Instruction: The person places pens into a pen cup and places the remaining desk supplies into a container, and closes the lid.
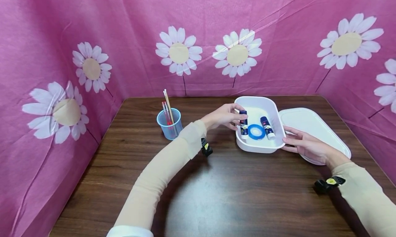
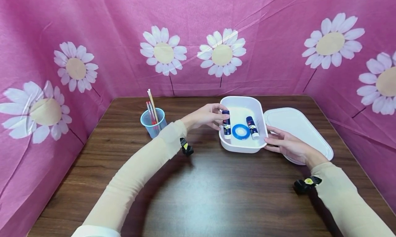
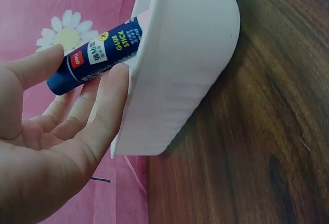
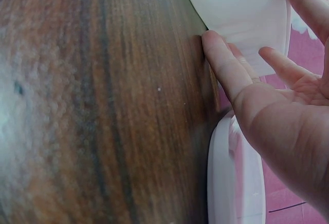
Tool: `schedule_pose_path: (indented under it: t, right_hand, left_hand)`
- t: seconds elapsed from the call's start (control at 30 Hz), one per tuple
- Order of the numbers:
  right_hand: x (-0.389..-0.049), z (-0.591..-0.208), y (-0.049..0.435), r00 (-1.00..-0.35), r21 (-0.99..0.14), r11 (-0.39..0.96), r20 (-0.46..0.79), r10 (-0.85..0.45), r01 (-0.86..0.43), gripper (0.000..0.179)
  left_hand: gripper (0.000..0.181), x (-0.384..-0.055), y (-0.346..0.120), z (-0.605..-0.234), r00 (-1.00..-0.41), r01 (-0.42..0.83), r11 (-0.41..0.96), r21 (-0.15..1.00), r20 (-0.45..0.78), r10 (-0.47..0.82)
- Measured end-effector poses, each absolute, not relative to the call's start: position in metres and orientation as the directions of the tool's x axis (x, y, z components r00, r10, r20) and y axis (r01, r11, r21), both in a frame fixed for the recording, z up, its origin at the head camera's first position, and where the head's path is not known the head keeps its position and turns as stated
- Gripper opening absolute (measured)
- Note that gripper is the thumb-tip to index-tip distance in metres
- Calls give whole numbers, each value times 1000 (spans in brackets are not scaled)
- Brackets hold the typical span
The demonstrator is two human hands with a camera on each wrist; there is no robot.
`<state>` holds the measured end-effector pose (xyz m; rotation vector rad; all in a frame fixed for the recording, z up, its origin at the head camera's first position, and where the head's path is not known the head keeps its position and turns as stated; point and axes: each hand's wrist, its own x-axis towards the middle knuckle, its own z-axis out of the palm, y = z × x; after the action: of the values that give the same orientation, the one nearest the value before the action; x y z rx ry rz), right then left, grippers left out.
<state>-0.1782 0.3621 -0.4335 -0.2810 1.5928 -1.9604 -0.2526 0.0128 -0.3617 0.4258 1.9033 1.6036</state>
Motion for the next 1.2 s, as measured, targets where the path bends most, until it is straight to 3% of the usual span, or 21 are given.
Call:
schedule_pose_path:
  t: [0.33, 0.73, 1.2]
  right_hand:
    - [-178, -436, 365, -794, -945, -153, -147, -590, 289, 56]
    - [-177, -433, 362, -808, -945, -111, -199, -555, 309, 73]
    - [-177, -433, 362, -804, -946, -113, -191, -563, 304, 68]
  left_hand:
    - [44, -259, 14, -361, -756, -123, 282, 952, -274, 594]
    - [42, -267, 29, -345, -725, -27, 499, 866, -361, 586]
    - [22, -280, 40, -351, -719, -61, 584, 810, -441, 537]
